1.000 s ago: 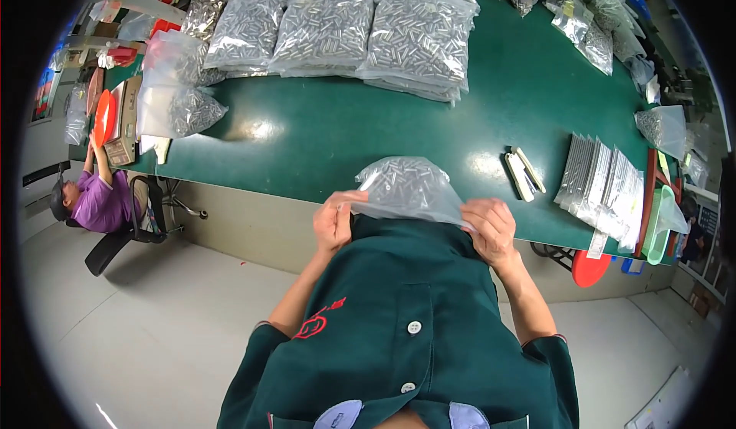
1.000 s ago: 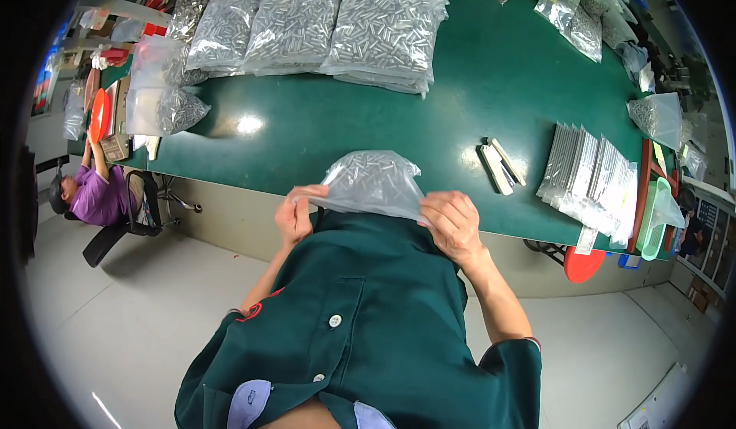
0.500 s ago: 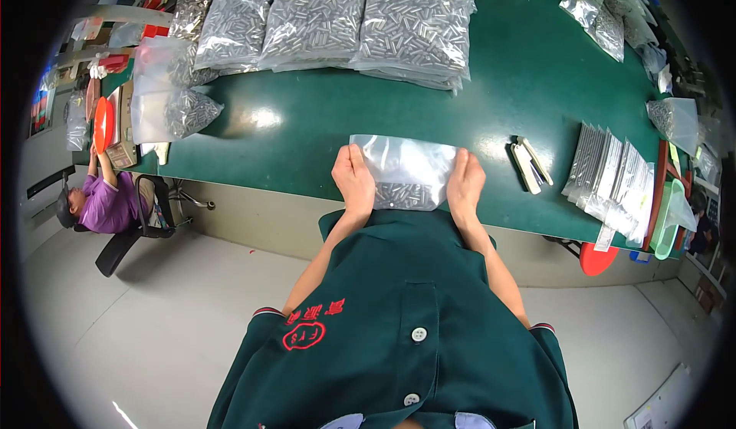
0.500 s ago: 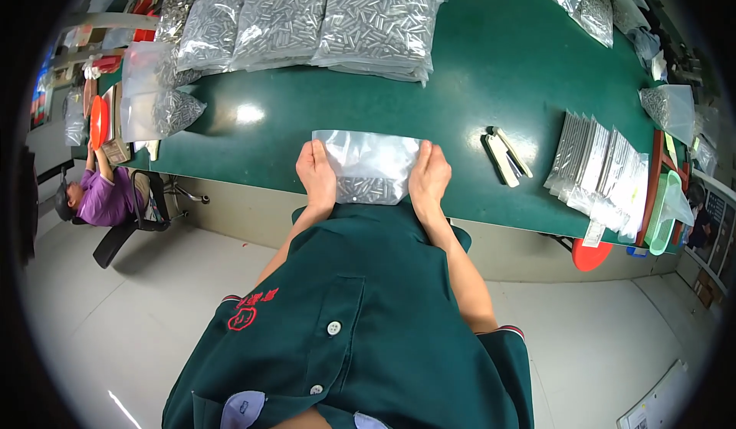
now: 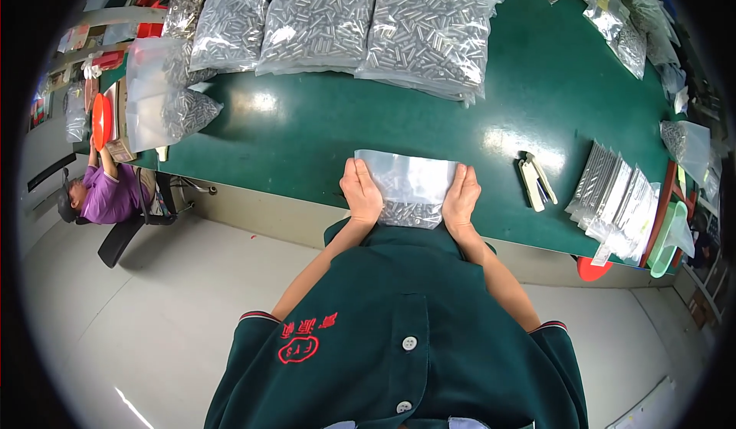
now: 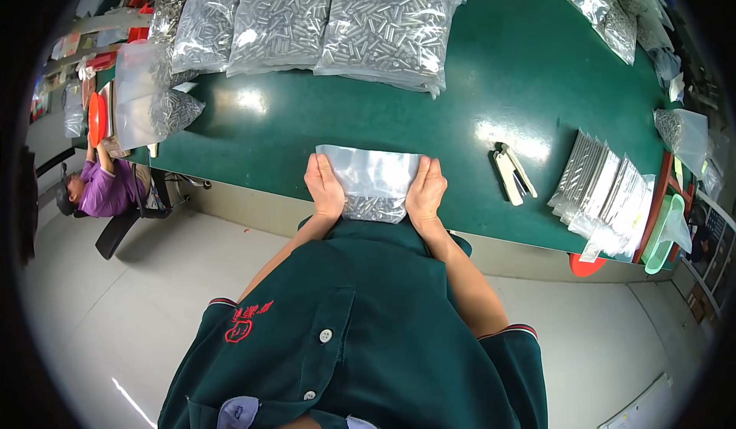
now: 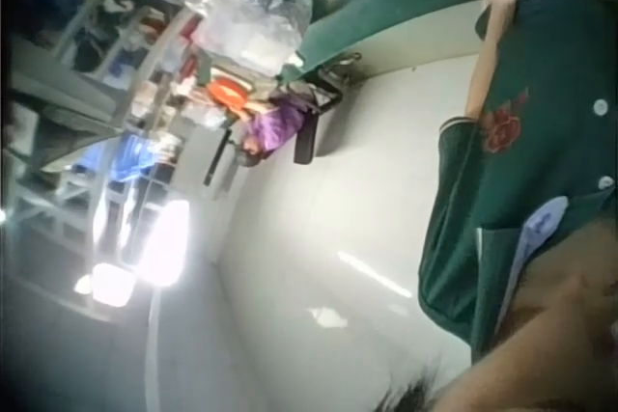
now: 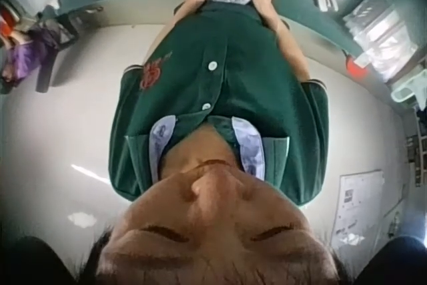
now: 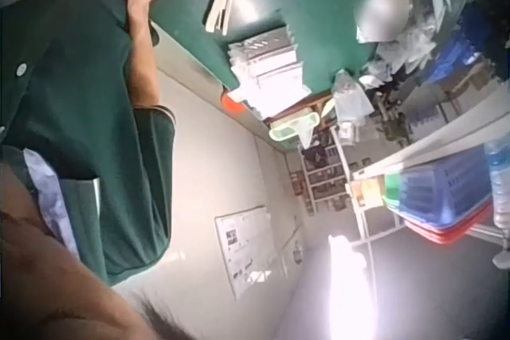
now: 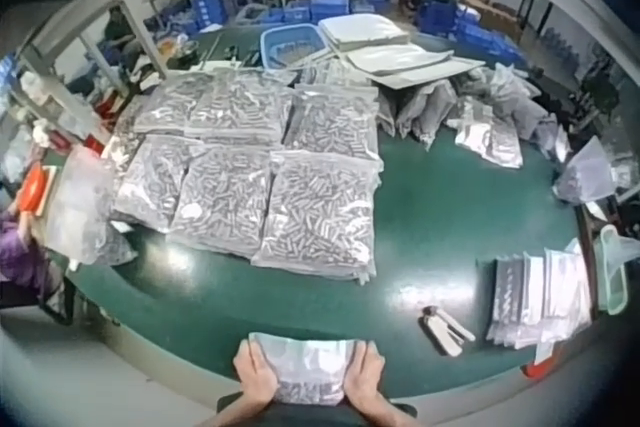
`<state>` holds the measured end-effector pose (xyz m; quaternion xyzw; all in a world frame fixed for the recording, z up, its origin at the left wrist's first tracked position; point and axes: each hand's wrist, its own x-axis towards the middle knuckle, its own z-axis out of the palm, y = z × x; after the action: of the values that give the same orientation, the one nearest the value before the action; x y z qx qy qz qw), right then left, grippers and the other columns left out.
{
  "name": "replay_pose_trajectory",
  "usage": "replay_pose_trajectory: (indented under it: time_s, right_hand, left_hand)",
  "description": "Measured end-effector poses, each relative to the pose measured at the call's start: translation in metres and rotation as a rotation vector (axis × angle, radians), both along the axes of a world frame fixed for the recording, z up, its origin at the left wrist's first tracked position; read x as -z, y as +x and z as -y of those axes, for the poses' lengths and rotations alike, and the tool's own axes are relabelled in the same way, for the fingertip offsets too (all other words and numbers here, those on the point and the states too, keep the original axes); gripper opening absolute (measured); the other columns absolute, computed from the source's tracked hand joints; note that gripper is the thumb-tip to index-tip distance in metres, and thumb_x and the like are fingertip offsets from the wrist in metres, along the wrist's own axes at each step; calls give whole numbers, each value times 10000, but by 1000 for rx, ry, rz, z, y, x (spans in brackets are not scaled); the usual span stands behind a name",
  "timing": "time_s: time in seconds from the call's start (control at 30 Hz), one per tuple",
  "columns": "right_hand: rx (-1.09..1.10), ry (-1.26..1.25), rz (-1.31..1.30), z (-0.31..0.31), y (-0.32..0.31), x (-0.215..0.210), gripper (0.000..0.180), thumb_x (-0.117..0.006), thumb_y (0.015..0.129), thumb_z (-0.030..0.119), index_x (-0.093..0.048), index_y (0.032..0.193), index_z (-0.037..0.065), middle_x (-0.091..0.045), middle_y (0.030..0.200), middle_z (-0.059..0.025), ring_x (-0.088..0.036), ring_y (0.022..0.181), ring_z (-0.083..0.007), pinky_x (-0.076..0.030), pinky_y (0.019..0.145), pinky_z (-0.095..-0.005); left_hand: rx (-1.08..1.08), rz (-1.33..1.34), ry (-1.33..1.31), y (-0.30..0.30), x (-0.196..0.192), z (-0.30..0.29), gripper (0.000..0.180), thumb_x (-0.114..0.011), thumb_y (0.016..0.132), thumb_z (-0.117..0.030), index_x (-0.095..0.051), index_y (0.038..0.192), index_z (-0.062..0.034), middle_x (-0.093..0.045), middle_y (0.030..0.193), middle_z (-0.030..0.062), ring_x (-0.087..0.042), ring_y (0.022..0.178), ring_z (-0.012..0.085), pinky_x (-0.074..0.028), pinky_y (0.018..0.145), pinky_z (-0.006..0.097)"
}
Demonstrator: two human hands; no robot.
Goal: Manually filling and sealing plastic bags with metal screws or fasteners at a factory workbench.
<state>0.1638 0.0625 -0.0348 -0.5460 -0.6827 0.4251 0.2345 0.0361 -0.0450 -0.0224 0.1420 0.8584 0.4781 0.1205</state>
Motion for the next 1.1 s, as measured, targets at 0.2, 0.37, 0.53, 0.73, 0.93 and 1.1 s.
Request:
replay_pose_trajectory:
  time_s: [0.2,0.37,0.53,0.73,0.93,1.1]
  right_hand:
    - [32,-42,-131,0,6,10,333,-427,960,221,-461,721,-9,-469,557,-192,-444,448,-291,-348,449,-393]
    - [47,-55,-72,-5,8,-9,362,-429,960,247,-455,705,-8,-475,568,-201,-438,463,-292,-357,467,-393]
    - [-28,20,-2,-6,6,4,364,-440,948,266,-523,762,-36,-510,615,-218,-497,528,-298,-409,535,-390]
    - [39,-332,-308,-21,28,-22,189,-528,911,138,-508,784,-2,-533,671,-43,-487,628,-104,-379,557,-260]
    - [-228,-570,-526,-50,47,-33,102,-650,803,-6,-560,837,27,-550,731,36,-494,657,-43,-404,603,-190]
    - [-317,-690,-461,-68,48,-34,133,-686,770,-5,-672,902,7,-637,775,-20,-554,703,-57,-450,646,-198]
  left_hand:
    - [40,-64,63,-3,0,-3,313,-381,952,-177,-403,705,13,-394,548,154,-377,470,262,-306,473,380]
    - [-18,99,100,-4,-7,0,341,-400,961,-199,-398,687,3,-354,589,58,-333,569,127,-314,516,310]
    - [51,95,93,-7,-4,1,299,-446,941,-176,-451,710,14,-408,597,58,-360,584,104,-330,530,289]
    - [80,396,372,-27,-36,17,161,-514,880,-30,-426,1014,-33,-544,741,10,-455,669,46,-355,570,206]
    - [418,368,241,-61,-38,32,45,-523,860,3,-561,885,-1,-592,787,11,-497,711,60,-384,654,200]
    - [464,557,199,-79,-48,20,125,-574,838,-7,-665,922,4,-599,784,-2,-536,732,49,-429,659,204]
